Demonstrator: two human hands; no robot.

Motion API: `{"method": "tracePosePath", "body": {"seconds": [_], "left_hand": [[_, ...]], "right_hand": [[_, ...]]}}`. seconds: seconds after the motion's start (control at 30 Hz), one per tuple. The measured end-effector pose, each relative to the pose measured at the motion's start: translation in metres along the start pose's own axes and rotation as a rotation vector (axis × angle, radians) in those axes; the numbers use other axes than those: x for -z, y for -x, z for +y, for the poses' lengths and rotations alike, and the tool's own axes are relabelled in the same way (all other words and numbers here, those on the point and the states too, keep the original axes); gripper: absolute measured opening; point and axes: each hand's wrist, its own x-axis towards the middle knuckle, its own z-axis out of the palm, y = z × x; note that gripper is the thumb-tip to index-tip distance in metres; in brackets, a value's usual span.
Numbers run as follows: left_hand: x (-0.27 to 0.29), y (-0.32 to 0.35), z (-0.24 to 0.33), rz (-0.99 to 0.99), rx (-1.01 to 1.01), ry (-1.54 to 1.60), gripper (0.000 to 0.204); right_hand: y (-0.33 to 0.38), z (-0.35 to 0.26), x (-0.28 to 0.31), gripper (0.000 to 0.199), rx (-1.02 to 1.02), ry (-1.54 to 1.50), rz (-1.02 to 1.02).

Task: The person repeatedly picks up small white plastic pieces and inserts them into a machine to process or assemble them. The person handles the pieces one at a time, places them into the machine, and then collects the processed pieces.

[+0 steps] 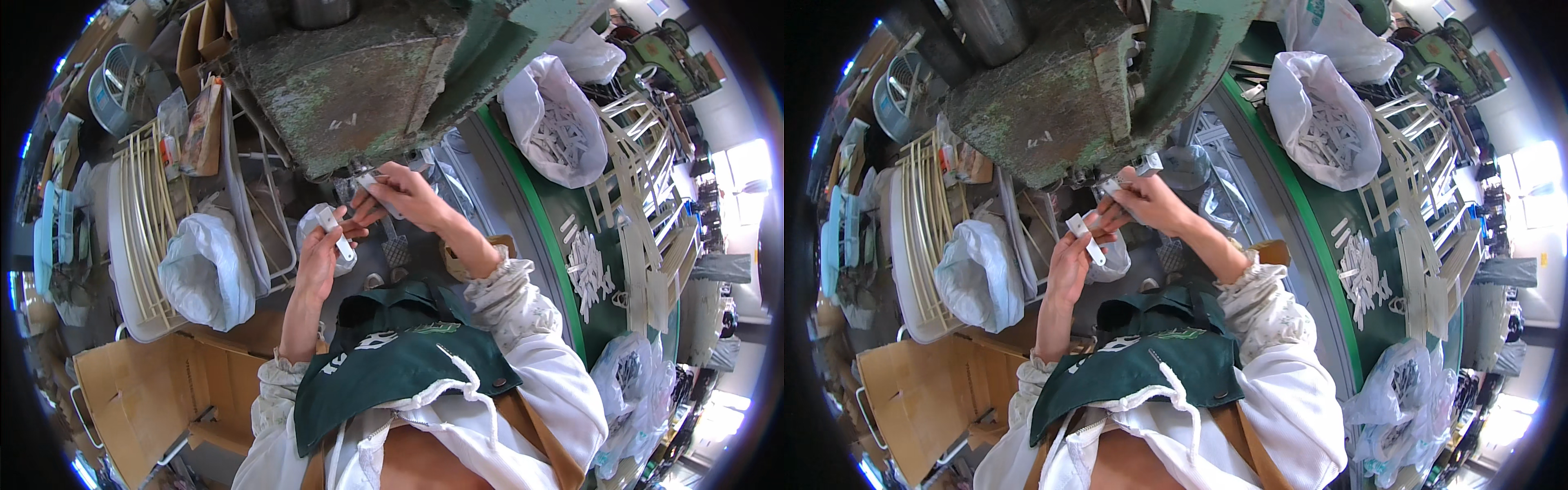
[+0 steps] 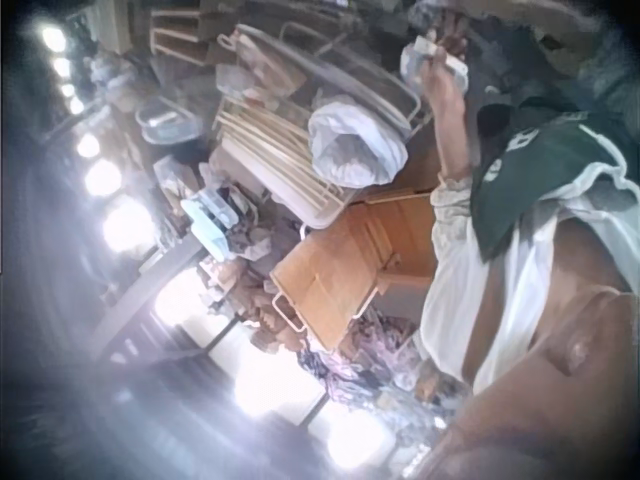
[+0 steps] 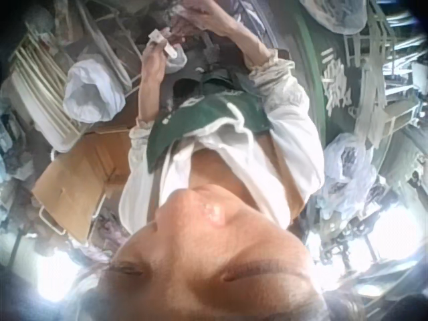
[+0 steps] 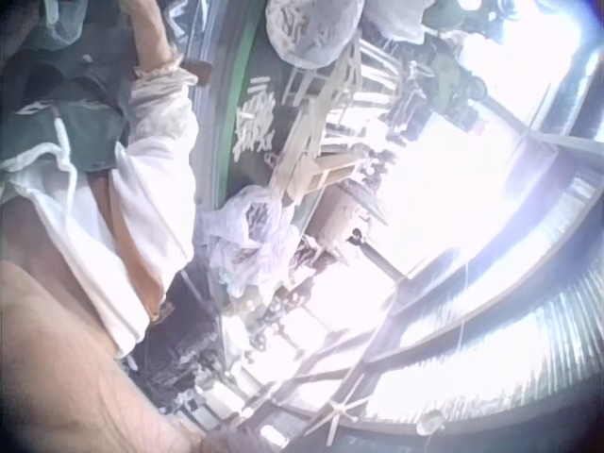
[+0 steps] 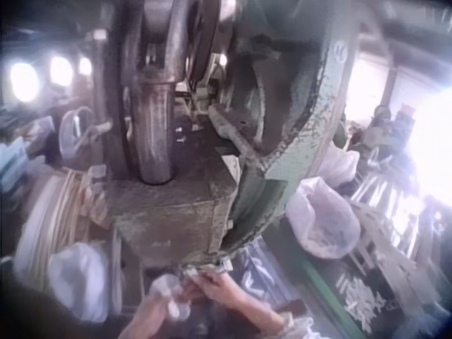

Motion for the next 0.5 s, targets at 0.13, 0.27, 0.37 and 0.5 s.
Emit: {"method": "tracePosePath", "body": {"seconds": [0.13,0.27,0.37,0.5], "left_hand": [[-0.005,0.003,0.003,-0.025,-0.005,-0.031,0.028],[0.0,0.0,-0.005,0.024,0.007,0.011,0.027],[0.005,0.004,-0.006,0.075,0.017,0.04,0.03],[0.013,0.011,-0.01,0.133,-0.012,0.11,0.036]], "right_hand": [[-0.016,0.016,-0.002,0.011,-0.062,0.028,-0.06],[-0.018,0.018,-0.002,0.011,-0.136,-0.005,0.005],[-0.017,0.023,-0.002,0.021,-0.25,0.016,0.029],[-0.059,0.094,0.086,0.02,0.079,0.737,0.353]]}}
